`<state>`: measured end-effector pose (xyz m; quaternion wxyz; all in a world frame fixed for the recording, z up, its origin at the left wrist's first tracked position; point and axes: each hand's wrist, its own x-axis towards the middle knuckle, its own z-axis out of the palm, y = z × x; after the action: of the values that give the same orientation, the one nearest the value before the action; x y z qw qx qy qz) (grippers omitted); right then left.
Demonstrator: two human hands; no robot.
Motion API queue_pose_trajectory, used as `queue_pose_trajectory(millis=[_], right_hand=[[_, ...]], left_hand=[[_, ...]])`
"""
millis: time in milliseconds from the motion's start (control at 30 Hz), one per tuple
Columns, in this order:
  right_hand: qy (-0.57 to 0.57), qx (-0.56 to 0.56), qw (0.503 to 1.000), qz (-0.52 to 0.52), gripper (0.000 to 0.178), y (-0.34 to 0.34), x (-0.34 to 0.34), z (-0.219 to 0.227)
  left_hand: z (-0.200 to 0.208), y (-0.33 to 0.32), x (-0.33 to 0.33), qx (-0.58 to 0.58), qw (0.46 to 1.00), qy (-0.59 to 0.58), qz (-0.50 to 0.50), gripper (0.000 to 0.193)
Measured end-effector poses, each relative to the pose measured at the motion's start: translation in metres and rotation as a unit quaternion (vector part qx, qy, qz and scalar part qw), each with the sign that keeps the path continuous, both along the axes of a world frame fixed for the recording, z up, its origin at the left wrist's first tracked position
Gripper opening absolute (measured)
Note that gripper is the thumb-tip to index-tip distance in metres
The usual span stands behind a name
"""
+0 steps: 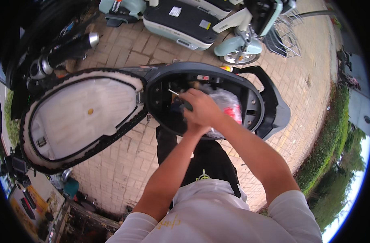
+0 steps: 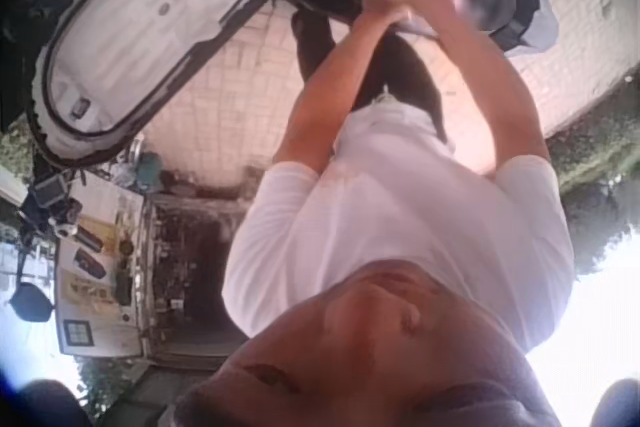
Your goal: The person opens the seat of a parked electric scooter and uses a screwdriver to adjust components inside the storage compartment. They then retrieve a set of keys, test them in the ignition, and place the screwdriver on a nearby workbench before moving into a cluttered workshop area.
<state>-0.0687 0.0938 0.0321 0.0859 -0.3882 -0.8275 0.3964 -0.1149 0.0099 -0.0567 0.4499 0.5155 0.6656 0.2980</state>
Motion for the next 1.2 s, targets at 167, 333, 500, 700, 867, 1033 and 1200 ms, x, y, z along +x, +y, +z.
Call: queue_pose_trajectory(millis=[167, 333, 500, 700, 867, 1033, 1200], right_hand=[[-0.153, -0.107, 0.981, 0.061, 0.04, 0.013, -0.001, -0.073], [-0.265, -0.097, 0.952, 0.118, 0.038, 0.007, 0.024, -0.06], [-0.276, -0.069, 0.956, 0.065, 0.036, -0.002, 0.031, -0.037], [-0.249, -0.072, 0.966, 0.022, 0.036, -0.004, 0.036, -0.034], [-0.26, -0.08, 0.962, 0.032, 0.035, -0.004, 0.036, -0.034], [-0.239, -0.07, 0.968, 0.024, 0.028, -0.003, 0.034, -0.033], [-0.258, -0.085, 0.962, 0.027, 0.035, -0.003, 0.035, -0.034]], left_hand=[[0.048, -0.014, -0.006, -0.099, 0.989, 0.016, -0.111, 0.035], [0.033, -0.023, -0.099, -0.179, 0.944, -0.208, 0.186, 0.027], [-0.061, 0.023, -0.11, -0.068, 0.981, 0.179, -0.013, 0.024], [-0.068, 0.036, -0.101, -0.119, 0.926, 0.279, -0.223, 0.027], [-0.026, 0.008, -0.119, -0.212, 0.906, 0.174, -0.323, 0.03], [-0.068, 0.017, -0.105, -0.194, 0.964, 0.155, -0.089, 0.026], [-0.112, 0.031, -0.072, -0.235, 0.949, 0.209, -0.014, 0.021]])
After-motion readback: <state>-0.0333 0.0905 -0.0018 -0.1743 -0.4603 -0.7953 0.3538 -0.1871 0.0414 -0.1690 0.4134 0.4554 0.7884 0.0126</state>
